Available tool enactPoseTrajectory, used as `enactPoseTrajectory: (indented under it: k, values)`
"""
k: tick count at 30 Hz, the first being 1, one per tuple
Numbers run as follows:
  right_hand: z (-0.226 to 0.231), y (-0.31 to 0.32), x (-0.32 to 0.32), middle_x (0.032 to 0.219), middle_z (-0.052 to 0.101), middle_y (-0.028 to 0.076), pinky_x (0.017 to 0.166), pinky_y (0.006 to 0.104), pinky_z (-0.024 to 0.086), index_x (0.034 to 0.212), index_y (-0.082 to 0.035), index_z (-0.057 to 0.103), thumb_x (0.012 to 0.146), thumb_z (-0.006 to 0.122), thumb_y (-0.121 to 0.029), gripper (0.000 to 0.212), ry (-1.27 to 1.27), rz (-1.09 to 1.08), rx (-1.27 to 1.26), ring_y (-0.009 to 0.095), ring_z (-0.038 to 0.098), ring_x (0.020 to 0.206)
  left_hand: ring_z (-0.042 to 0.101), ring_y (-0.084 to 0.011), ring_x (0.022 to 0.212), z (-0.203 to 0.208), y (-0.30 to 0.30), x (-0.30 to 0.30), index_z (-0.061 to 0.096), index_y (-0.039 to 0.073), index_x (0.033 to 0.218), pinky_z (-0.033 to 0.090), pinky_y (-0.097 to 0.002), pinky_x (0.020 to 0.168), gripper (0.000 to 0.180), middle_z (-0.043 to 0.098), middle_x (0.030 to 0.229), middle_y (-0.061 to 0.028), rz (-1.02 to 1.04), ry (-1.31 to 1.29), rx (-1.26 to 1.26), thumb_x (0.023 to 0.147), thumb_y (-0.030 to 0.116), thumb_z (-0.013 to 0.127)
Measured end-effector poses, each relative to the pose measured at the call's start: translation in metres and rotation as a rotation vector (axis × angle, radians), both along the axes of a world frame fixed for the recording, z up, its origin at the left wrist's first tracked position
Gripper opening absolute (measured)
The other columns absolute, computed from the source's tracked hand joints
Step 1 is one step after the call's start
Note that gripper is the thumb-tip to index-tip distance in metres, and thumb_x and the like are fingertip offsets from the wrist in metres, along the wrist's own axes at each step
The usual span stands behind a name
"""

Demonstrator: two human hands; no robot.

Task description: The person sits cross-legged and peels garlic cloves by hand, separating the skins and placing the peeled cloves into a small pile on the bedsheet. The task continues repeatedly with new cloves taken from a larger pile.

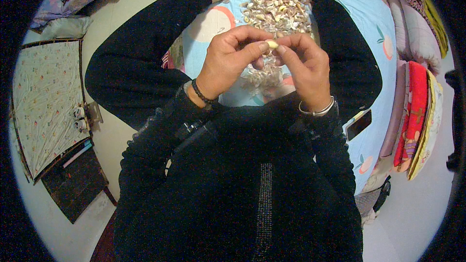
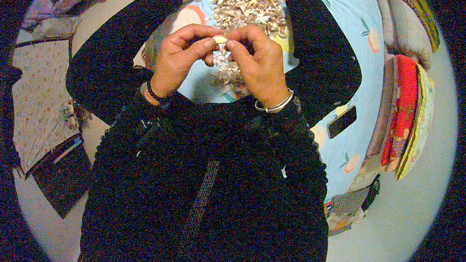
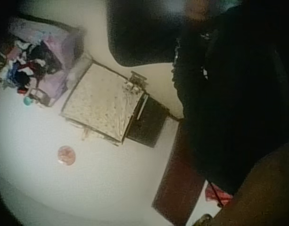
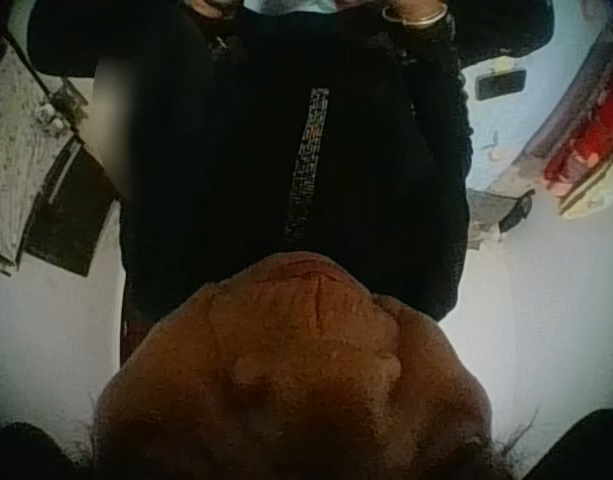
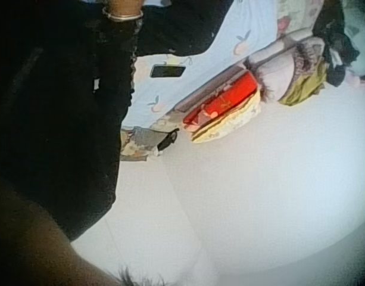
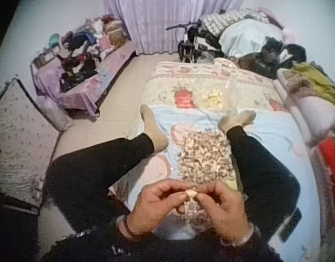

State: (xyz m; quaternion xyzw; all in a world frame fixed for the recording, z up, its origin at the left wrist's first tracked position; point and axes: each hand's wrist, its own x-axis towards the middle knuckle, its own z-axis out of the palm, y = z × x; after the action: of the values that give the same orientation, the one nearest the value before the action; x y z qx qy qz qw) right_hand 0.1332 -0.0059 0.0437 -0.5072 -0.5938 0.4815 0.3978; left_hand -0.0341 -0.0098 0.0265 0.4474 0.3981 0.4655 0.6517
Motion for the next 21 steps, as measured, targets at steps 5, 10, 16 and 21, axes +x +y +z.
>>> enactPoseTrajectory:
  k: [5, 10, 16, 21]
  values:
    - [0.0032, -0.0043, -0.0009, 0.077, 0.059, 0.013, 0.06, 0.0319, 0.046, 0.087, 0.0, 0.057, 0.08, 0.057, -0.002, 0.007, -0.411, 0.07, 0.453, 0.024, 0.06, 0.067, 0.057, -0.0078, 0.063, -0.0016, 0.0012, 0.0005, 0.061, -0.002, 0.103, 0.047, -0.0194, 0.057, 0.02, 0.063, 0.08, -0.0053, 0.016, -0.124, -0.105, 0.088, 0.01, 0.055]
    - [-0.0001, -0.0043, -0.0018, 0.073, 0.053, 0.014, 0.058, 0.0363, 0.045, 0.083, -0.001, 0.054, 0.075, 0.057, 0.0, 0.009, -0.551, 0.11, 0.646, 0.031, 0.056, 0.065, 0.057, -0.0082, 0.062, -0.0029, 0.0, 0.0012, 0.061, -0.002, 0.102, 0.048, -0.0201, 0.057, 0.02, 0.063, 0.079, -0.0053, 0.003, -0.121, -0.151, 0.089, 0.011, 0.054]
    - [-0.0062, -0.0042, -0.001, 0.07, 0.047, 0.014, 0.057, 0.0409, 0.043, 0.078, -0.003, 0.048, 0.071, 0.059, -0.006, 0.014, -0.558, 0.08, 0.708, 0.032, 0.051, 0.063, 0.057, -0.0086, 0.062, -0.0071, -0.0006, 0.0055, 0.061, -0.002, 0.1, 0.049, -0.0208, 0.057, 0.019, 0.062, 0.078, -0.005, -0.038, -0.198, -0.202, 0.09, 0.013, 0.052]
    - [-0.006, -0.0037, -0.0004, 0.069, 0.047, 0.013, 0.053, 0.0412, 0.042, 0.078, -0.003, 0.049, 0.072, 0.059, -0.006, 0.012, -0.529, 0.033, 0.67, 0.032, 0.051, 0.06, 0.057, -0.0088, 0.064, -0.0072, 0.0004, 0.0093, 0.06, -0.002, 0.102, 0.05, -0.0218, 0.06, 0.02, 0.062, 0.079, -0.0047, -0.043, -0.261, -0.228, 0.089, 0.012, 0.055]
